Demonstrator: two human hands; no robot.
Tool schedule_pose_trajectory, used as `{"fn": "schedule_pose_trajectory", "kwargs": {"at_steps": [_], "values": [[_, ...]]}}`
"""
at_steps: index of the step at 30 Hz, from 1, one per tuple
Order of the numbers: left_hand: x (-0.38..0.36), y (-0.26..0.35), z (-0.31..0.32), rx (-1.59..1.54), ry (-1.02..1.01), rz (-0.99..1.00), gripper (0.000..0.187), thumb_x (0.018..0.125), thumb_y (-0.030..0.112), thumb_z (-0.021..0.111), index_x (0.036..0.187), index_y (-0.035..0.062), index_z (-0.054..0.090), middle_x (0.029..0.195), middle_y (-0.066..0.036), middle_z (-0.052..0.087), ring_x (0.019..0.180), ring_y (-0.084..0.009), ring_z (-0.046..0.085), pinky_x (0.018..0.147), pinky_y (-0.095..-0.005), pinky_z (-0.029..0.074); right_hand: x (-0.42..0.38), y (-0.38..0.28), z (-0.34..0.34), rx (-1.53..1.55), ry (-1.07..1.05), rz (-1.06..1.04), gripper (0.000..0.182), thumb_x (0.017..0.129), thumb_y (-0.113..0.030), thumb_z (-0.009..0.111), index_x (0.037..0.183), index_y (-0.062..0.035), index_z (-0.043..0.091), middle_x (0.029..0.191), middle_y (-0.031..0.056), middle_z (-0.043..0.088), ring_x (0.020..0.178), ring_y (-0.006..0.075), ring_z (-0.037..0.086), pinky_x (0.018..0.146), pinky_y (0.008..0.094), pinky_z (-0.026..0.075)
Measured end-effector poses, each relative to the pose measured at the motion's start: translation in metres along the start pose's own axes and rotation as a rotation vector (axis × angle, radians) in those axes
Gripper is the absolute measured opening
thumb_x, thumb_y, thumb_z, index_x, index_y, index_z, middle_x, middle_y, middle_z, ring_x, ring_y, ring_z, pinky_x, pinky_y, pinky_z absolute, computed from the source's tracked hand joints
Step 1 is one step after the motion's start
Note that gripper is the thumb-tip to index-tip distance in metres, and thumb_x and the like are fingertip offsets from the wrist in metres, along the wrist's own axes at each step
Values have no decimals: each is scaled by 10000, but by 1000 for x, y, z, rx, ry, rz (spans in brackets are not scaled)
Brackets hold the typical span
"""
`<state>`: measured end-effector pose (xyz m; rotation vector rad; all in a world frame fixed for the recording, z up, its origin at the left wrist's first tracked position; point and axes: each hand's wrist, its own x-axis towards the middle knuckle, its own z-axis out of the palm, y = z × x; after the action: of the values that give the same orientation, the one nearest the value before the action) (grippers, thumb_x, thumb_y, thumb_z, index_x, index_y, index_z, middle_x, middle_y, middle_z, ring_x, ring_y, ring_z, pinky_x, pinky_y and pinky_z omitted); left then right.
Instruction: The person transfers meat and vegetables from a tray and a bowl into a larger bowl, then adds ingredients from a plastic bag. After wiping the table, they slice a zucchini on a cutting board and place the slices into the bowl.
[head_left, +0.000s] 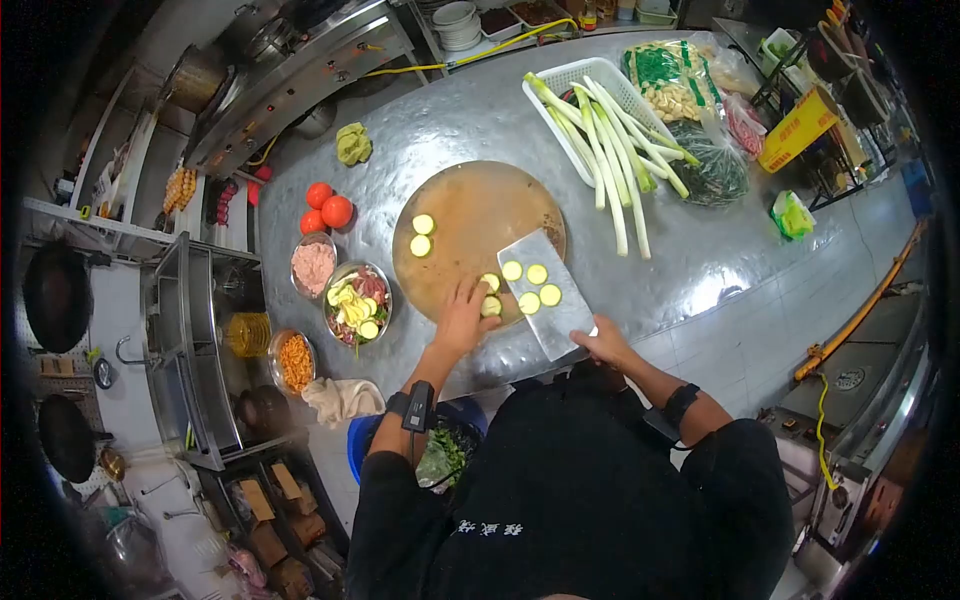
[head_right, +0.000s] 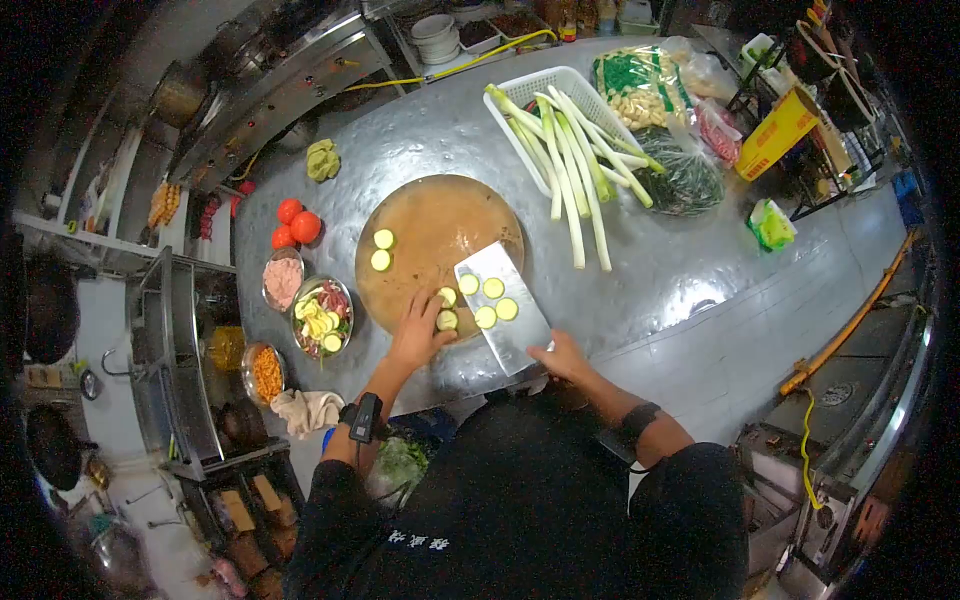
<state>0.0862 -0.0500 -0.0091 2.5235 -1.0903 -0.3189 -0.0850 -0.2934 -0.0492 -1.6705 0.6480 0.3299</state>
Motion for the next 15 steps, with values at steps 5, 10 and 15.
{"fn": "schedule_pose_trajectory", "kwargs": {"at_steps": [5, 10, 15], "values": [[18, -11, -6, -21, -164, 122, 822, 675, 306, 773, 1367, 76, 393, 1428, -157, 344, 1223, -383, 373, 1026, -457, 337, -3, 5, -8, -58, -12, 35, 402, 783, -314, 687, 987, 16, 580, 633, 79, 579, 432, 165, 527, 417, 321, 422], [15, -10, -6, 47, -109, 75, 812, 679, 322, 776, 1354, 75, 400, 1372, -134, 417, 1139, -384, 428, 999, -448, 358, 1, 6, -2, -152, -30, 88, 482, 769, -362, 686, 1048, 23, 604, 774, 151, 645, 644, 251, 628, 627, 379, 495], [0, 1, -6, 135, -24, -47, 844, 691, 383, 761, 1352, 20, 382, 1381, -181, 382, 1195, -398, 390, 1020, -451, 337, 3, -3, 12, -158, -73, 61, 513, 761, -384, 675, 1083, 10, 609, 955, 200, 658, 911, 320, 628, 820, 412, 473]]}}
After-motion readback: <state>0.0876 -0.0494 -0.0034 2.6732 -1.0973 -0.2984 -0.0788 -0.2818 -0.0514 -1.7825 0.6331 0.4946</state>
